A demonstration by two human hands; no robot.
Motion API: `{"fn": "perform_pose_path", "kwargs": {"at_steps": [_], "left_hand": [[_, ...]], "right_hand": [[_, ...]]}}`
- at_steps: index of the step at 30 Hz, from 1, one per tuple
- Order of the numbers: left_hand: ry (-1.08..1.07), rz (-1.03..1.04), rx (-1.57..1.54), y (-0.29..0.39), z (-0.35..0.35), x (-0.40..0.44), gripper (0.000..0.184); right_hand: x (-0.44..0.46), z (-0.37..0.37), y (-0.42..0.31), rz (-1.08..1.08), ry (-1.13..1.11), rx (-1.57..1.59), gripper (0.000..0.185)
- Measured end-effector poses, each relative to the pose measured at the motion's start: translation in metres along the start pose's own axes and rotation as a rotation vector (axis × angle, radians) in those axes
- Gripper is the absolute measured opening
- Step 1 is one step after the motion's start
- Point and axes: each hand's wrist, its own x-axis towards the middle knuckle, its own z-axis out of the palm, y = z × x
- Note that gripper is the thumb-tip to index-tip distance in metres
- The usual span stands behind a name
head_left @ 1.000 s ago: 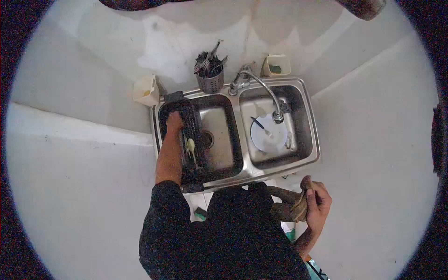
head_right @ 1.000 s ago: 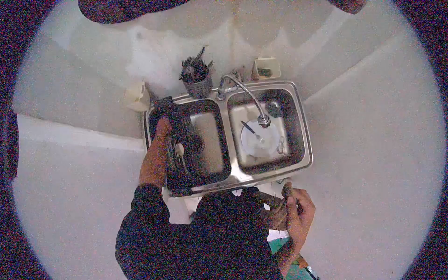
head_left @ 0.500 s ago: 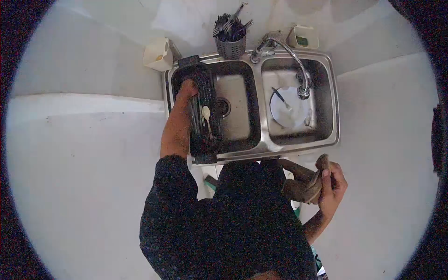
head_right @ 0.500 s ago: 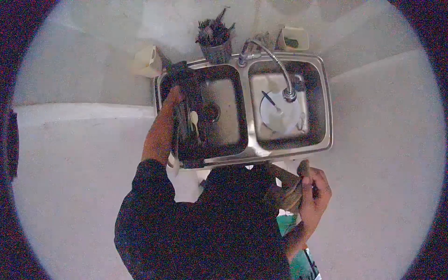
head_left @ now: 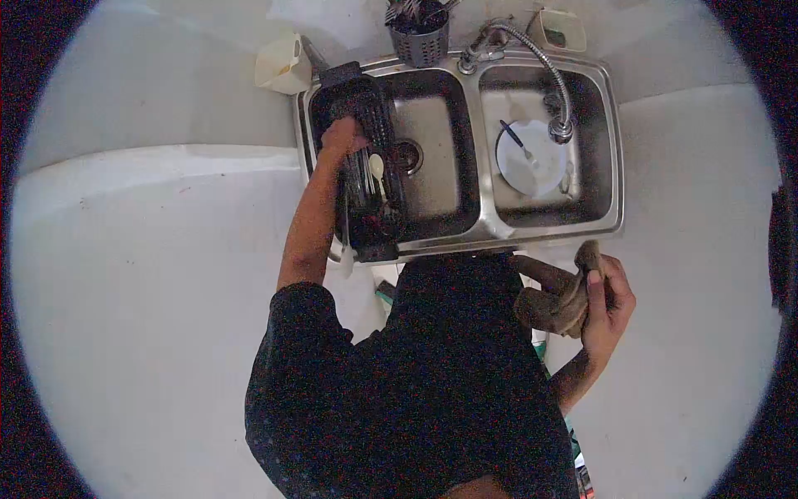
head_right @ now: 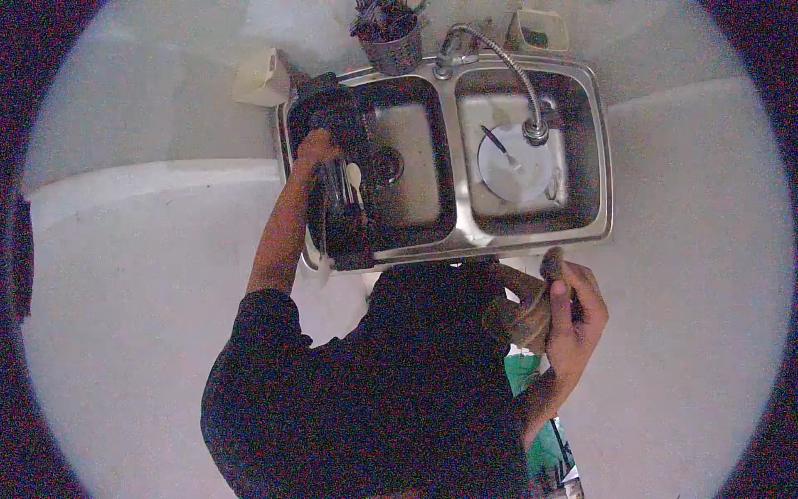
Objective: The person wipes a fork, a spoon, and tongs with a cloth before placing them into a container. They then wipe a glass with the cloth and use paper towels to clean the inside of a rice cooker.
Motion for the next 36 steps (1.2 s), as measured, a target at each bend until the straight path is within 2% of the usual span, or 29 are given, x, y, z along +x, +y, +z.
{"fn": "perform_pose_path", "kwargs": {"at_steps": [3, 6, 9, 12, 15, 18, 22, 24, 27, 33, 36], "left_hand": [[0.106, 0.029, 0.082, 0.007, 0.002, -0.006, 0.047], [0.02, -0.023, 0.166, 0.031, -0.013, -0.012, 0.052], [0.03, -0.033, 0.255, 0.033, -0.004, 0.002, 0.054], [-0.069, -0.045, 0.326, 0.036, -0.009, 0.012, 0.062], [-0.2, -0.054, 0.236, 0.036, -0.011, 0.021, 0.061], [-0.364, -0.021, 0.085, 0.006, 0.017, 0.055, 0.055], [-0.362, -0.099, 0.029, -0.012, 0.038, 0.063, 0.044], [-0.454, -0.046, 0.02, -0.026, 0.046, 0.067, 0.04], [-0.806, 0.286, 0.019, -0.039, 0.051, 0.074, 0.033], [-0.032, 0.172, 0.081, -0.031, 0.044, 0.013, 0.03], [0.174, 0.009, -0.117, -0.062, 0.086, 0.024, 0.034]], "right_hand": [[0.003, 0.005, -0.003, -0.012, -0.053, 0.02, 0.022], [0.004, 0.007, -0.006, 0.001, -0.072, 0.029, 0.022], [0.002, 0.006, -0.007, 0.015, -0.059, 0.018, 0.022], [0.0, 0.003, -0.005, 0.011, -0.021, 0.024, 0.021], [-0.005, -0.002, 0.002, 0.013, 0.004, 0.038, 0.021], [-0.009, -0.006, 0.003, 0.028, 0.025, 0.045, 0.021], [-0.015, -0.011, 0.009, 0.048, 0.068, 0.043, 0.022], [-0.017, -0.012, 0.012, 0.051, 0.074, 0.048, 0.022], [-0.014, -0.012, 0.015, 0.041, 0.062, 0.04, 0.023], [-0.007, -0.01, 0.01, 0.002, 0.034, 0.064, 0.021], [-0.003, -0.009, 0.006, -0.005, 0.021, 0.036, 0.02]]}}
